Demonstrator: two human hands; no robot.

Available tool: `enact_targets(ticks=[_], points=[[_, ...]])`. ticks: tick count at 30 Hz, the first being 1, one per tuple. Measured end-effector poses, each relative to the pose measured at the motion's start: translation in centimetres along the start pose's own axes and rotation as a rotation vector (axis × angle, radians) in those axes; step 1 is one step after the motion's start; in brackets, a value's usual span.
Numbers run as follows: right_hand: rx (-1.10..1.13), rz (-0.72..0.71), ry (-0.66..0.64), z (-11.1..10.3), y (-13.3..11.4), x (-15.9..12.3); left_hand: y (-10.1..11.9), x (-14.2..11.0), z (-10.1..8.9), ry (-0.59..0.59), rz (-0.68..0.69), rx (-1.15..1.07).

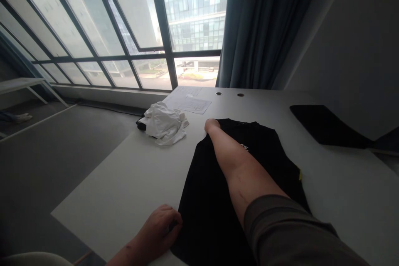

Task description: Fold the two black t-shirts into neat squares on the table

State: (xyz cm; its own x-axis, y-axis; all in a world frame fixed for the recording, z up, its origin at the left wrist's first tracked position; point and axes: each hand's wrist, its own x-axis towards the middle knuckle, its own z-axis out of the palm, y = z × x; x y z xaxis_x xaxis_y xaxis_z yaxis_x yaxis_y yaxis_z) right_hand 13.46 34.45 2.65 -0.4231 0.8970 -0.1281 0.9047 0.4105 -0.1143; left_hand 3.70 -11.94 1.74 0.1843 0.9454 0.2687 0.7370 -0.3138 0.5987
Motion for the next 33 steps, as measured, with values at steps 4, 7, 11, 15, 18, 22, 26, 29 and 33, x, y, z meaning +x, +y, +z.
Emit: enact_targets(ticks=[4,7,11,15,18,22,26,29,33], points=[[0.022,0.093,0.026,-0.4,-0.2,1.0,0.1,0.0,-0.6,-0.074,-0.065,0.019],[0.045,0.101,0.069,-1.3,0.8,1.2,0.5,0.4,-1.4,-0.15,-0.085,0.045],[0.075,0.121,0.124,-2.7,3.4,0.6,2.0,1.4,-2.3,-0.198,-0.047,0.042],[0.106,0.15,0.174,-3.7,6.5,-1.1,4.4,2.5,-2.3,-0.191,0.066,0.005],[0.129,0.176,0.216,-4.0,8.7,-2.6,6.0,3.4,-1.9,-0.194,0.154,-0.015],[0.15,0.215,0.247,-3.7,11.3,-4.6,7.8,4.7,-0.6,-0.279,0.206,-0.006],[0.154,0.233,0.255,-2.4,13.9,-6.1,9.4,6.0,1.3,-0.465,0.224,0.052],[0.156,0.218,0.246,-1.4,15.4,-6.8,10.4,6.9,2.6,-0.598,0.207,0.121],[0.162,0.158,0.233,0.1,16.0,-7.5,11.3,8.4,3.7,-0.73,0.098,0.143]])
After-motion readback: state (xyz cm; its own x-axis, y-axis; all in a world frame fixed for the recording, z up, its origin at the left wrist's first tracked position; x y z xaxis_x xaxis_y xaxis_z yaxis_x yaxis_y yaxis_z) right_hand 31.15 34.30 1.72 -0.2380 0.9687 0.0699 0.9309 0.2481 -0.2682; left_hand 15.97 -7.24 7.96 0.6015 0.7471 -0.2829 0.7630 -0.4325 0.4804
